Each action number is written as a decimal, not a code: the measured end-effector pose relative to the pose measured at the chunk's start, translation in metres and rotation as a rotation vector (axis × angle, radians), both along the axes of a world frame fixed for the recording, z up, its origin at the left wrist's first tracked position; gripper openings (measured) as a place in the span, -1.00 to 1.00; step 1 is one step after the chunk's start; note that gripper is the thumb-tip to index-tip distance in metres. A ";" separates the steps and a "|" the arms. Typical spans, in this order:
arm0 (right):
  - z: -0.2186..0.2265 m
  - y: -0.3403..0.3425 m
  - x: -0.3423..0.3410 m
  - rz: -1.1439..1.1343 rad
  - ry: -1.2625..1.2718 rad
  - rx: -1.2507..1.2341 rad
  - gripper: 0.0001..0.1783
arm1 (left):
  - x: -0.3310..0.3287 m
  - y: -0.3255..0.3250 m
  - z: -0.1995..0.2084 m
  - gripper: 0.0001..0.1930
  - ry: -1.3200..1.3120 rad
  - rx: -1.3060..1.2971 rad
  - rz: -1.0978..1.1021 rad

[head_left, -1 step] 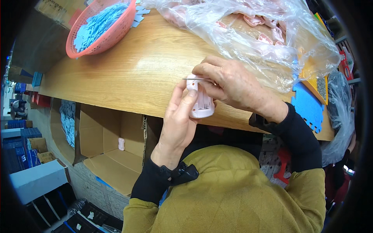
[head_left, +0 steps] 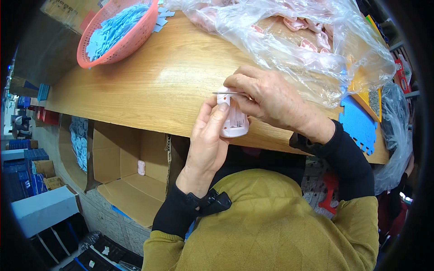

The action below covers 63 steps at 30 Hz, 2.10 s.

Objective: Manually assembling small plastic toy housing components using a metal pin and small gears.

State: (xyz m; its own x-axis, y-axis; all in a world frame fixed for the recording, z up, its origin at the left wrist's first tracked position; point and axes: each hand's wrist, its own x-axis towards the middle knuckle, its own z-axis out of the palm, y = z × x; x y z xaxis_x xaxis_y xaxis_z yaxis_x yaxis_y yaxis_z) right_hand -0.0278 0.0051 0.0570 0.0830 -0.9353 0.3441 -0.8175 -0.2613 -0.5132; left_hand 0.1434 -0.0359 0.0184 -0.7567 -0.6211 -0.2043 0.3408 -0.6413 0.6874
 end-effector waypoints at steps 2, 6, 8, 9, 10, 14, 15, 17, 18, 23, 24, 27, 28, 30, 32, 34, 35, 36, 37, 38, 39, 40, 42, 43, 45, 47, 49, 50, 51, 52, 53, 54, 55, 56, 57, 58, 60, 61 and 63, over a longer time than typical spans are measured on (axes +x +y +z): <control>-0.001 -0.001 0.001 -0.007 0.011 -0.010 -0.82 | 0.002 -0.002 -0.007 -0.72 -0.005 0.043 0.017; -0.003 0.000 0.001 -0.015 0.012 -0.015 -0.82 | 0.002 -0.002 -0.002 -0.72 -0.022 0.045 -0.003; -0.004 0.000 0.001 -0.017 0.011 -0.020 -0.82 | 0.001 -0.002 0.000 -0.72 -0.041 0.037 0.008; -0.004 0.000 0.001 -0.020 0.011 -0.025 -0.82 | 0.001 -0.002 0.000 -0.72 -0.042 0.036 0.008; -0.004 0.000 0.001 -0.020 0.011 -0.025 -0.82 | 0.001 -0.001 -0.001 -0.72 -0.036 0.033 0.019; -0.002 -0.001 0.001 -0.013 0.006 -0.020 -0.82 | 0.001 0.003 -0.003 -0.73 -0.002 -0.011 0.051; -0.002 -0.001 0.001 -0.008 -0.004 -0.018 -0.83 | 0.001 0.004 -0.005 -0.73 -0.002 -0.011 0.052; 0.001 0.000 0.001 0.009 -0.005 -0.014 -0.81 | 0.001 0.004 -0.010 -0.74 0.037 -0.050 0.075; 0.002 0.000 0.001 0.025 -0.005 -0.010 -0.80 | 0.001 0.005 -0.013 -0.74 0.038 -0.050 0.073; 0.009 -0.001 -0.012 0.045 -0.313 0.156 -0.73 | 0.003 0.001 -0.016 -0.71 0.087 -0.022 0.104; 0.017 0.001 -0.012 -0.005 -0.465 0.340 -0.71 | 0.003 0.001 -0.014 -0.71 0.087 -0.022 0.105; 0.008 -0.001 -0.011 -0.034 -0.294 0.247 -0.69 | 0.002 0.002 -0.007 -0.70 0.041 -0.049 0.103; 0.007 -0.001 -0.011 -0.048 -0.243 0.251 -0.66 | -0.001 0.004 -0.003 -0.71 0.030 -0.016 0.130; 0.004 -0.001 -0.009 -0.060 -0.218 0.217 -0.68 | -0.001 0.006 -0.004 -0.73 0.019 0.016 0.156; 0.001 -0.001 -0.007 -0.070 -0.191 0.181 -0.70 | 0.001 0.005 -0.013 -0.73 0.016 -0.056 0.113; -0.005 -0.003 -0.007 -0.050 -0.090 0.096 -0.74 | 0.000 0.006 -0.014 -0.74 0.006 -0.065 0.121; -0.003 -0.003 -0.006 -0.049 -0.091 0.096 -0.74 | -0.001 0.006 -0.015 -0.75 -0.001 -0.074 0.127; 0.001 -0.003 -0.004 -0.061 -0.036 0.103 -0.76 | 0.000 0.006 -0.017 -0.75 -0.002 -0.074 0.127; 0.003 -0.003 -0.002 -0.073 0.020 0.110 -0.77 | 0.002 0.005 -0.021 -0.73 -0.010 -0.085 0.106; 0.004 -0.003 -0.001 -0.073 0.020 0.108 -0.77 | 0.001 0.005 -0.023 -0.71 -0.016 -0.097 0.085; 0.003 -0.003 -0.001 -0.075 0.047 0.106 -0.77 | 0.000 0.006 -0.019 -0.71 -0.016 -0.096 0.084; 0.002 -0.003 0.000 -0.078 0.076 0.102 -0.78 | -0.003 0.008 -0.012 -0.67 -0.015 -0.037 0.068; 0.005 -0.001 -0.002 -0.081 0.069 0.143 -0.78 | -0.007 0.008 -0.009 -0.64 0.000 0.020 0.041; 0.008 0.002 -0.004 -0.084 0.061 0.185 -0.79 | -0.006 0.007 -0.011 -0.62 -0.002 0.083 -0.004; 0.006 0.005 -0.002 -0.090 0.019 0.197 -0.80 | -0.005 0.007 -0.008 -0.59 -0.009 0.122 -0.050; -0.002 0.002 -0.005 -0.066 -0.048 0.181 -0.81 | -0.001 0.005 -0.009 -0.58 -0.015 0.125 -0.064; -0.003 0.003 -0.001 -0.054 -0.043 0.143 -0.80 | 0.001 0.007 -0.004 -0.60 -0.028 0.122 -0.024; -0.003 0.004 0.001 -0.042 -0.040 0.135 -0.80 | 0.002 0.007 0.001 -0.65 0.011 0.139 -0.035; 0.001 0.007 0.004 -0.066 -0.019 0.128 -0.80 | 0.003 0.007 -0.001 -0.65 0.014 0.108 -0.036; 0.006 0.008 0.007 -0.047 -0.021 0.177 -0.78 | 0.006 0.006 -0.004 -0.65 0.011 0.075 -0.023; 0.009 0.009 0.008 -0.027 -0.025 0.228 -0.77 | 0.009 0.003 -0.006 -0.65 0.024 0.068 -0.035; 0.008 0.011 0.008 -0.039 -0.016 0.224 -0.77 | 0.016 0.000 -0.007 -0.64 -0.011 0.000 -0.037; 0.005 0.013 0.004 -0.001 -0.086 0.198 -0.74 | 0.023 -0.002 -0.008 -0.64 -0.053 -0.069 -0.037; 0.001 0.016 -0.002 0.036 -0.157 0.172 -0.71 | 0.037 -0.005 -0.016 -0.62 -0.174 -0.163 0.074; 0.000 0.021 -0.015 -0.023 -0.177 0.105 -0.68 | 0.051 -0.011 -0.002 -0.61 -0.197 -0.261 0.113; 0.006 0.026 -0.042 -0.108 -0.083 0.131 -0.68 | 0.073 -0.021 0.002 -0.61 -0.203 -0.347 0.213; 0.025 0.021 -0.093 -0.382 0.044 0.329 -0.74 | 0.144 -0.036 0.002 -0.65 -0.416 -0.467 0.504; 0.010 0.015 -0.141 -0.489 0.230 0.475 -0.79 | 0.188 -0.047 -0.006 -0.63 -0.571 -0.564 0.533; -0.001 0.018 -0.201 -0.665 0.357 0.382 -0.79 | 0.209 -0.042 0.003 -0.68 -0.916 -0.656 0.520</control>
State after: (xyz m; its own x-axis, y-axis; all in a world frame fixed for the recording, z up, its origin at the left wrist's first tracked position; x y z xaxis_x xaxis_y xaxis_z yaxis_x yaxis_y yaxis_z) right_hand -0.2289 0.0227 0.0556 -0.4823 -0.8745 0.0524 -0.8695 0.4705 -0.1501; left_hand 0.3524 -0.0781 0.0214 -0.1326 -0.9890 -0.0649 -0.3237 -0.0187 0.9460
